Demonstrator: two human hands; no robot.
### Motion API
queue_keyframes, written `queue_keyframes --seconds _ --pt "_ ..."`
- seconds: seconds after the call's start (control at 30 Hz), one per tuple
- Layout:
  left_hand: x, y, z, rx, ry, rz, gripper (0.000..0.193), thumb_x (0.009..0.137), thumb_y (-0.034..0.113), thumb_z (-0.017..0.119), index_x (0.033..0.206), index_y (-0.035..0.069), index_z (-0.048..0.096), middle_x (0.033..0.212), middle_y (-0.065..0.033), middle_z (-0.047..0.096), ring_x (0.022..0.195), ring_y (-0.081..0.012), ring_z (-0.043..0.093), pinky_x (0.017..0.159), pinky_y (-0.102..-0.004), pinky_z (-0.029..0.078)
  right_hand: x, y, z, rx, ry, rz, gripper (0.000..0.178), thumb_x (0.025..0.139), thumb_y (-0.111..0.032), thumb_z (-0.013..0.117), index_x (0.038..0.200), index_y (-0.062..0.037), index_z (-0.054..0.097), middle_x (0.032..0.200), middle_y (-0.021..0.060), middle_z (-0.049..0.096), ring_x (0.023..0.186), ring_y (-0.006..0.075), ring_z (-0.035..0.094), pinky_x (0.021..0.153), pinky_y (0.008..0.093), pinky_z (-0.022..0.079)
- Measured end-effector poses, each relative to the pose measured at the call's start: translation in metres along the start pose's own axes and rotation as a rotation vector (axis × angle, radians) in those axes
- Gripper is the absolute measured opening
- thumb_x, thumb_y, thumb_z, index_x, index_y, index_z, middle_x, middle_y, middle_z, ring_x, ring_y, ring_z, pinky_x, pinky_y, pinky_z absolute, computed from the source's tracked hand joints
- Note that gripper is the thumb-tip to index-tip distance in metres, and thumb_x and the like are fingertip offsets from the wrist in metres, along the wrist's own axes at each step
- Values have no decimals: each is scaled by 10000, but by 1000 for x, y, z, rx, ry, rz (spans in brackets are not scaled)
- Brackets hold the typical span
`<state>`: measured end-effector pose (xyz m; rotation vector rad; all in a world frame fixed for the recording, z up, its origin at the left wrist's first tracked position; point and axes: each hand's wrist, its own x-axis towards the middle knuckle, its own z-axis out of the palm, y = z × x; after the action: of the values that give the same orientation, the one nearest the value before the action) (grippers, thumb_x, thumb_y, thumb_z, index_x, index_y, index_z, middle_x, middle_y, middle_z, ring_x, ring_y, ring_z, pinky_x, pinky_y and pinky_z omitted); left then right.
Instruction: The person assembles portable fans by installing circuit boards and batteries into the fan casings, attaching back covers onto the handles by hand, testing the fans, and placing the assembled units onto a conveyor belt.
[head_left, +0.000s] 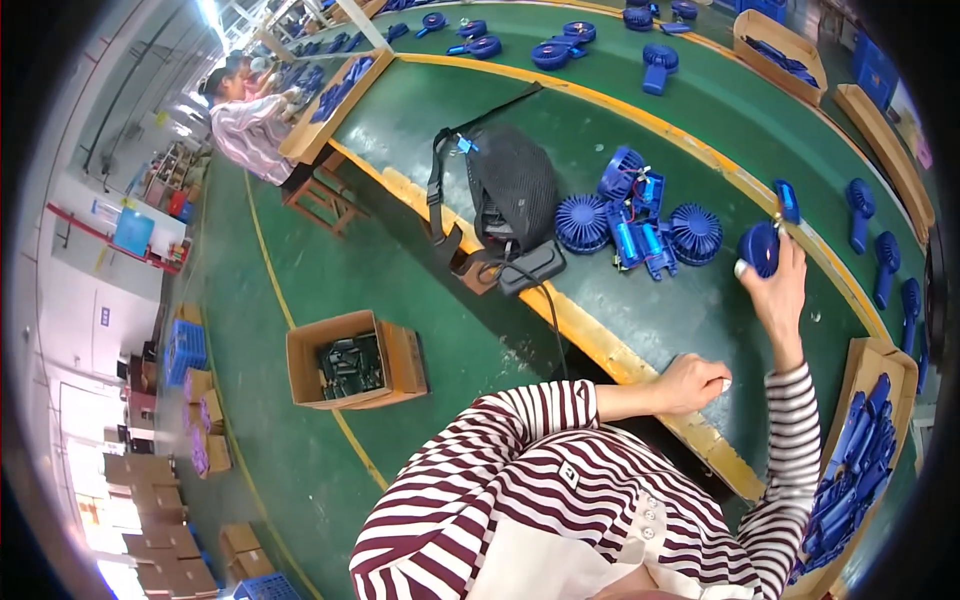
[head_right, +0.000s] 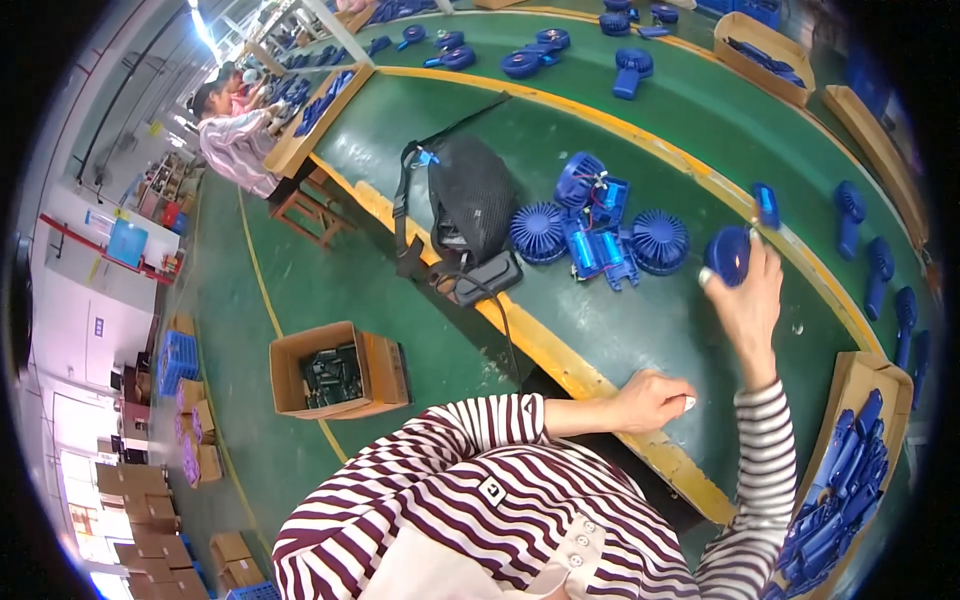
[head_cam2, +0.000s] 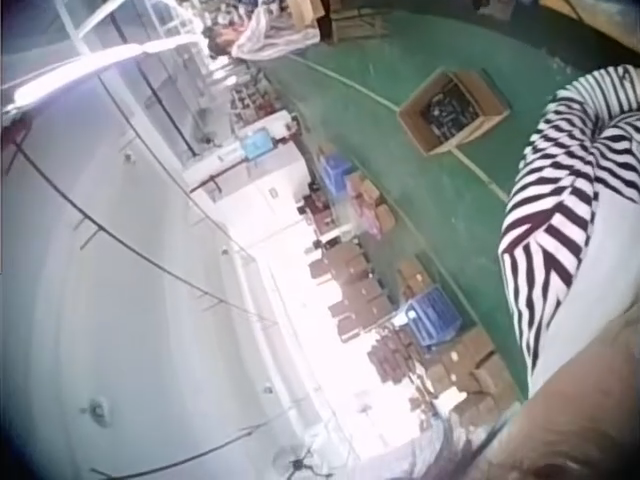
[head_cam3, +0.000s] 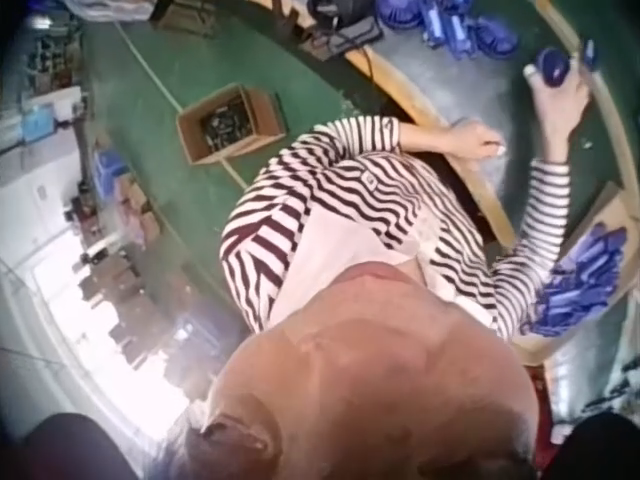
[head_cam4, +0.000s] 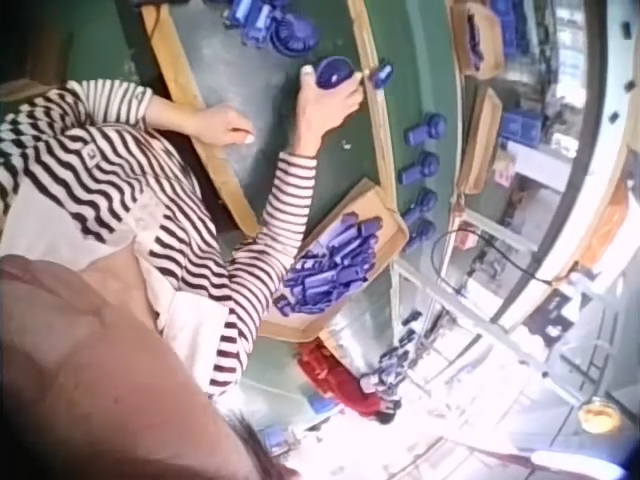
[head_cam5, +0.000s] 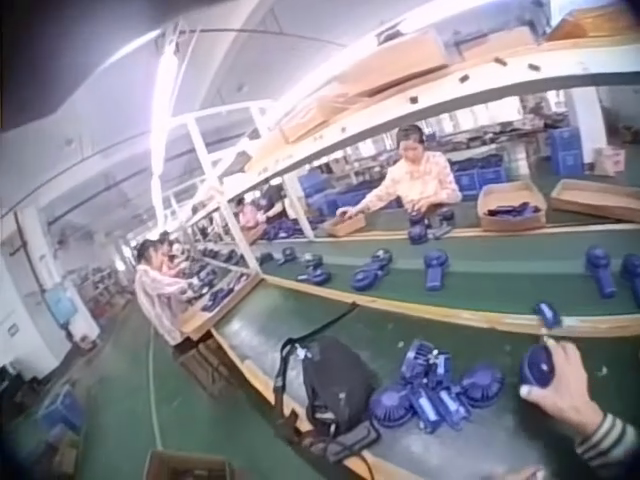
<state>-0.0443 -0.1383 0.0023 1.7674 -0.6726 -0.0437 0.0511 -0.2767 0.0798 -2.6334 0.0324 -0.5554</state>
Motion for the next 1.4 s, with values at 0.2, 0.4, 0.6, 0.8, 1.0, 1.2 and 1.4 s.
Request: queue_keyframes --seconds 0.2,0.4,0.6,0.8,1.0,1.2,1.4 --pt "-6 5 -4 15 -24 30 130 741 140 549 817 63 620 595 -137 571 558 -300 585 516 -380 454 -107 9 -44 78 -144 -84 785 578 -150 670 1289 -29 358 1290 198 365 1189 360 364 978 400 339" --pt "-4 -8 9 -31 -120 113 164 747 217 637 817 68 643 619 -94 593 531 -205 587 504 -313 464 -170 50 -107 -121 -207 -116 734 540 1 525 1259 -9 375 1358 204 308 1269 383 265 1044 438 218" --pt "4 14 -22 -127 -308 -124 121 803 66 596 899 13 649 751 -62 649 667 -109 617 608 -241 497 -199 69 -115 -94 87 240 558 684 27 553 1223 11 408 1267 213 396 1158 374 396 969 393 343" --pt "68 27 -43 255 -132 -10 172 775 125 610 911 27 645 691 -95 626 599 -144 588 564 -260 453 -199 83 -110 -142 181 447 500 768 -218 599 1176 30 451 986 188 545 919 341 526 778 400 435" --pt "114 19 -21 841 -288 -66 520 692 362 668 1051 -3 578 822 -153 634 759 -314 614 675 -393 475 -179 72 -101 -309 26 525 711 695 -364 661 1236 21 407 1011 194 550 922 343 531 822 404 423" --pt "118 13 -2 675 -397 -232 401 660 274 685 955 10 619 845 -176 640 788 -324 616 714 -395 470 -181 65 -102 -29 51 559 794 620 -229 723 1284 -7 350 1067 168 461 881 314 552 758 360 464" --pt "97 2 -14 -75 -377 -542 195 673 96 588 808 -35 540 832 -176 638 681 -187 605 627 -275 481 -184 88 -103 661 328 561 798 605 -88 740 1301 12 363 1180 107 489 1031 178 512 921 275 396"
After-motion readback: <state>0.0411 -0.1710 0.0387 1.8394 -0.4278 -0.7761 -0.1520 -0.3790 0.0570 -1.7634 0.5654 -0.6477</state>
